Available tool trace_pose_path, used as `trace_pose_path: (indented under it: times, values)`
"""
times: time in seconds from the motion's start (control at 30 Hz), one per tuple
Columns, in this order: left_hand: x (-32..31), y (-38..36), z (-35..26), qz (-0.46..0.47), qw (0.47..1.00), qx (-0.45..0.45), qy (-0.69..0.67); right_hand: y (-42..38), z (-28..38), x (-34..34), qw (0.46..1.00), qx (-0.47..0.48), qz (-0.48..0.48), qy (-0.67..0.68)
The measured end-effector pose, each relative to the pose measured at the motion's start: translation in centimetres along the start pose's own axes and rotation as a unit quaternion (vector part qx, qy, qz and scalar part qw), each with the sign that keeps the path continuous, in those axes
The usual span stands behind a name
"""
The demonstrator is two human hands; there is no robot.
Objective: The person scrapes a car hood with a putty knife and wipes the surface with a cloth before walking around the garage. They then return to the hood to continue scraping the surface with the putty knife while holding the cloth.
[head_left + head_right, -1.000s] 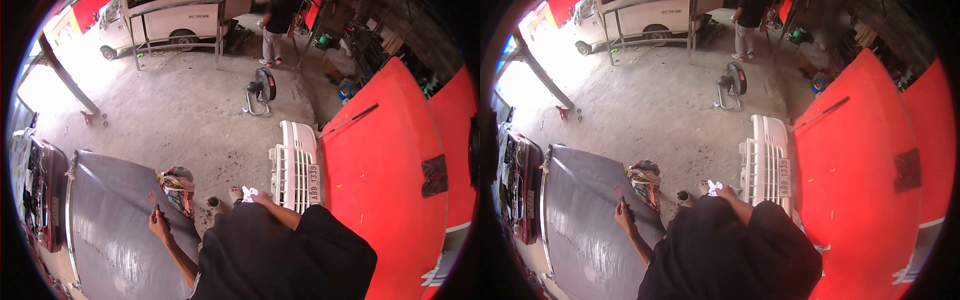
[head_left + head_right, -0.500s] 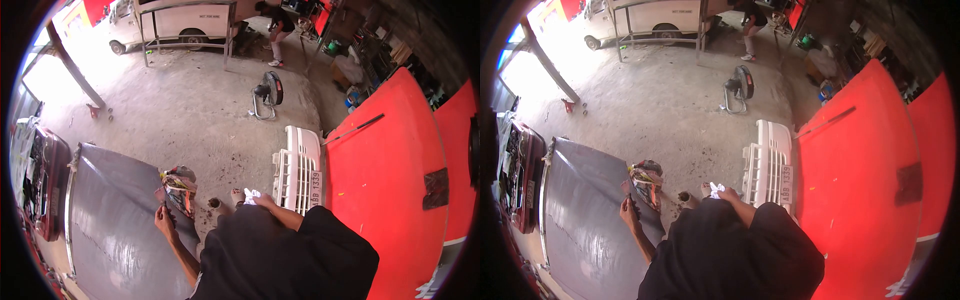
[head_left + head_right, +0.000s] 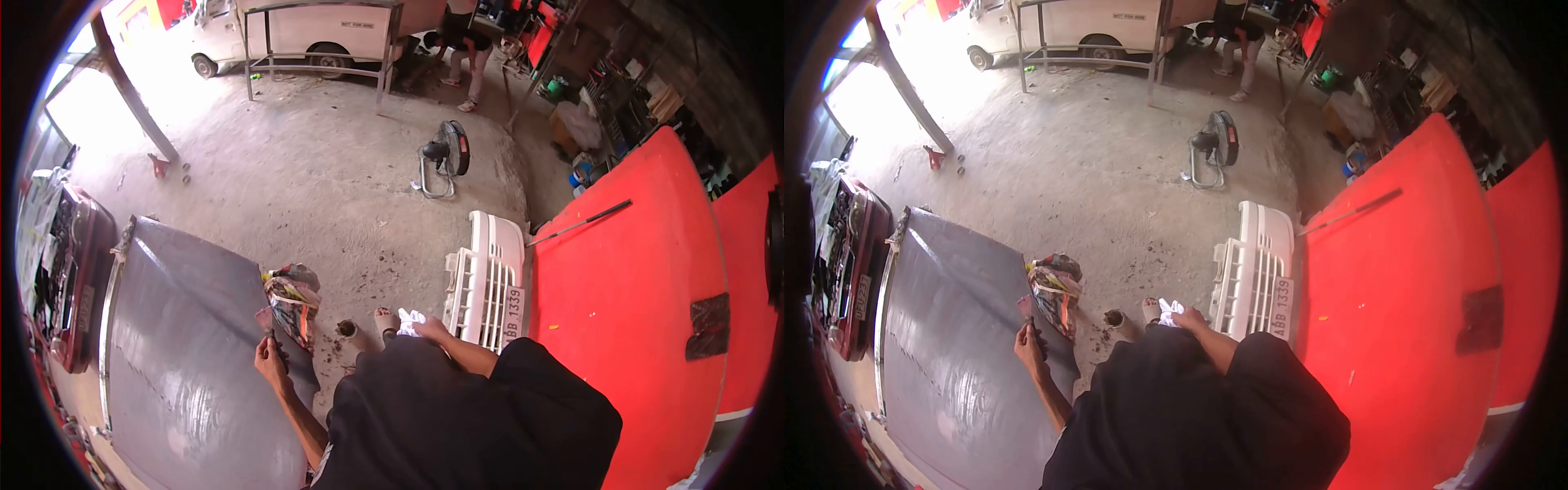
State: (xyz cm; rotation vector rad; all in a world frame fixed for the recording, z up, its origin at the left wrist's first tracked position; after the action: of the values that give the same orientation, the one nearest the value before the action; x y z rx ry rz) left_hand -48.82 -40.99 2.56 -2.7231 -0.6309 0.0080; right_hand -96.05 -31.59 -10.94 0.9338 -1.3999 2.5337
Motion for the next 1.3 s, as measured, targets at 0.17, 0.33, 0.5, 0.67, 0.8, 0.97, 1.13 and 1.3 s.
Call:
trace_pose_path:
  times: [0.17, 0.33, 0.5, 0.67, 0.8, 0.97, 1.13, 1.3]
  values:
    - [-0.2, -0.3, 0.3, 0.006, 1.0, 0.004, -0.003, 0.4, -0.7, -0.3, 1.0, 0.012, -0.023, -0.002]
    - [-0.4, -0.7, 0.4, 0.0, 1.0, 0.001, -0.001, 0.0, -0.6, 0.0, 1.0, 0.018, -0.009, 0.01]
    - [-0.3, -0.7, 0.9, -0.001, 1.0, 0.001, -0.003, -0.9, -0.3, 0.8, 1.0, 0.022, -0.005, 0.006]
    - [0.0, -0.4, 1.0, -0.009, 1.0, -0.005, -0.008, -0.5, -0.1, 0.7, 1.0, 0.013, 0.007, -0.008]
    - [0.2, -0.4, 0.6, -0.007, 1.0, -0.011, -0.013, -0.3, 0.3, 0.5, 1.0, 0.019, 0.007, -0.002]
    - [0.1, -0.3, 0.3, 0.001, 1.0, -0.012, -0.015, 0.8, 0.4, 0.0, 1.0, 0.0, 0.019, -0.006]
    - [-0.4, -0.1, 0.0, 0.005, 1.0, -0.002, -0.01, 0.7, 0.7, -0.1, 0.999, -0.024, 0.02, -0.015]
    - [-1.0, -0.6, -1.0, 0.011, 1.0, 0.015, -0.005, 1.4, 0.3, -0.6, 1.0, 0.005, -0.003, -0.02]
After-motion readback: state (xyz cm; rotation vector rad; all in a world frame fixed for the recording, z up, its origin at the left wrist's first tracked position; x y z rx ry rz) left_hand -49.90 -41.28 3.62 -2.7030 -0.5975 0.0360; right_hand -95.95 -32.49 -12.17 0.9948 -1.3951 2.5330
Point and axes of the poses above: each hand's wrist, its own y-axis towards the middle knuckle, its own x-axis out of the back of the hand, z = x × y, the point moved 4 cm from there along y, towards the middle knuckle, and after that the axes turned 2 degrees about z, right-handed, at the moved point
